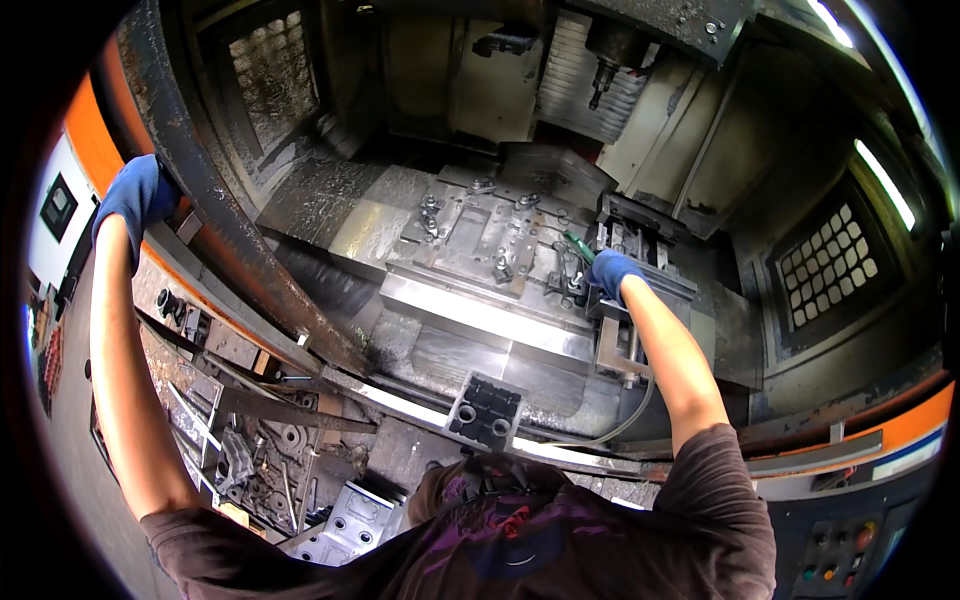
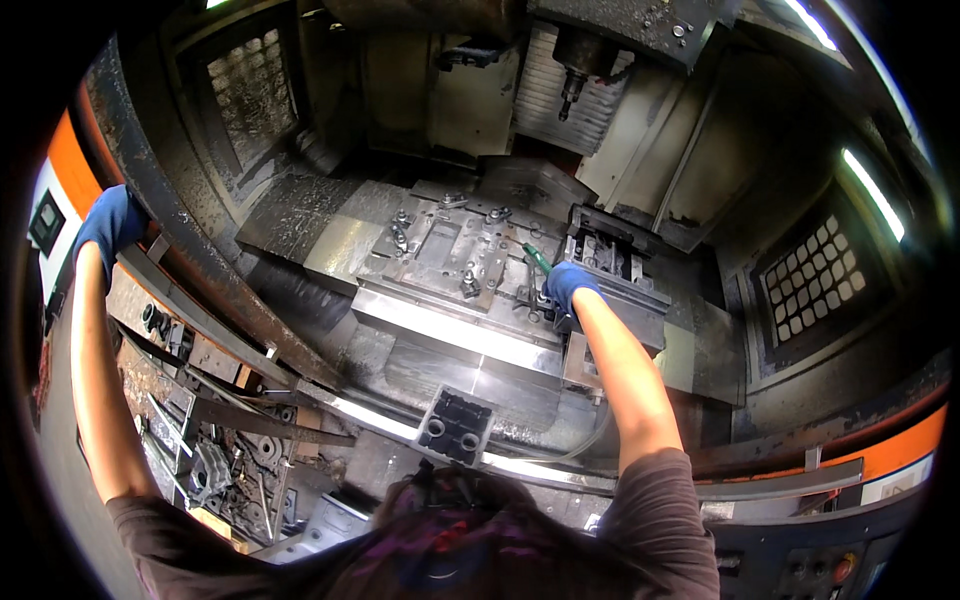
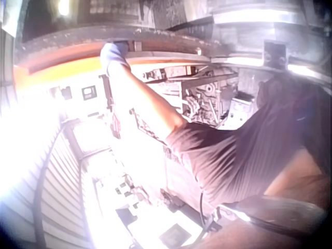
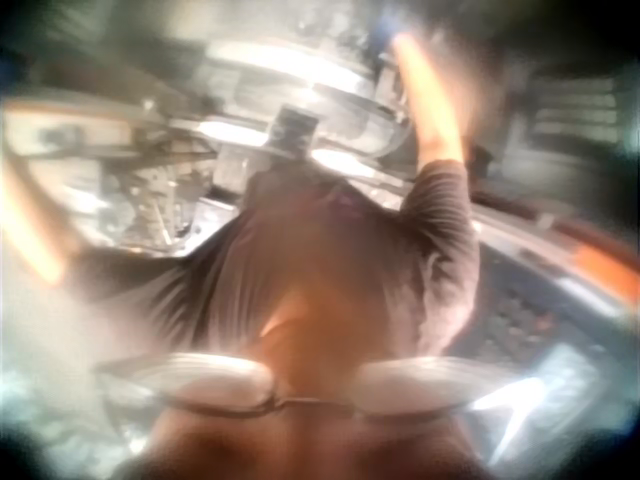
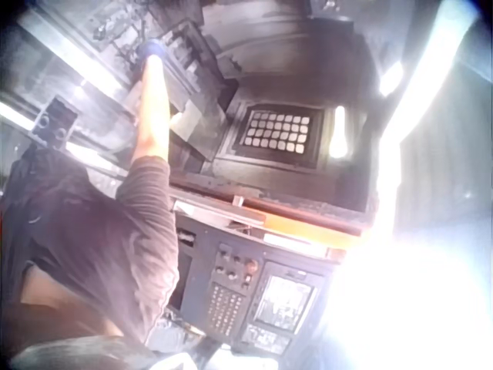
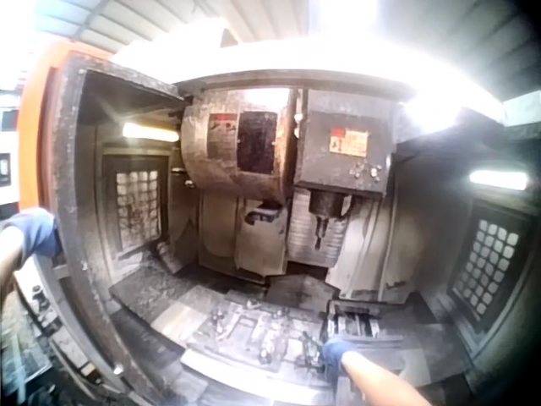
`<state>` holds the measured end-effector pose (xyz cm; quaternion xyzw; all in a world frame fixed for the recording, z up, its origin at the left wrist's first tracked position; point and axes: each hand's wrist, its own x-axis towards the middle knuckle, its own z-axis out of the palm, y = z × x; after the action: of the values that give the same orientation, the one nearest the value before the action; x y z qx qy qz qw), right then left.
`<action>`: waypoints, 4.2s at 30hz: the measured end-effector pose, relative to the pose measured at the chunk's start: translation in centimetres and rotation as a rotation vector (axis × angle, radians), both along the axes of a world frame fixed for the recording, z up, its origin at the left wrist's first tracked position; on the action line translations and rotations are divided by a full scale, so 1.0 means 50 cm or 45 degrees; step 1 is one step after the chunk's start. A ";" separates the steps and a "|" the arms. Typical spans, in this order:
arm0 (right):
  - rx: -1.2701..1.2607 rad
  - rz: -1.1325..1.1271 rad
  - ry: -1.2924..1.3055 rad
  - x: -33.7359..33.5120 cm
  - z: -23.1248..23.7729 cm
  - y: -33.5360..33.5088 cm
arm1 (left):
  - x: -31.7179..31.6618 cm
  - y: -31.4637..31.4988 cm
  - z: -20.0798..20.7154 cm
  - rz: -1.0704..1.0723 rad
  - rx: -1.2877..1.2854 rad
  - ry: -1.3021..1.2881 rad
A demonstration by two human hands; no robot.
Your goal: The person clears metal shavings from a machining fixture using an air gun, loosens several bolts with a wrench, and removes a metal component from the CNC machine.
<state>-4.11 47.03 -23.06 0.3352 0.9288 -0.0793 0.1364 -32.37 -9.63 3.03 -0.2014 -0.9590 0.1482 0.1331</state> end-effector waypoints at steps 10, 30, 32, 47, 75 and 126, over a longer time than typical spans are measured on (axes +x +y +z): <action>-0.098 -0.111 0.017 -0.010 -0.050 0.019 | 0.005 0.000 -0.003 -0.142 -0.042 0.051; -0.274 -0.401 0.215 -0.036 -0.065 0.006 | -0.002 -0.013 -0.005 -0.091 -0.010 0.051; -0.240 -0.374 0.202 -0.046 -0.082 0.019 | -0.005 -0.022 -0.006 -0.119 -0.019 0.064; -0.198 -0.279 0.533 -0.095 -0.198 0.066 | -0.024 -0.036 -0.016 -0.122 0.002 0.143; -0.939 -0.691 0.815 -0.090 -0.229 -0.029 | 0.005 -0.020 -0.013 -0.112 0.046 0.148; -1.185 -0.583 0.928 -0.235 -0.316 -0.121 | 0.000 -0.044 -0.018 -0.092 0.018 0.217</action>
<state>-15.86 40.98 -38.85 0.3824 0.6887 -0.6111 -0.0777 -32.38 -11.85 2.14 -0.2217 -0.9374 0.1531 0.2207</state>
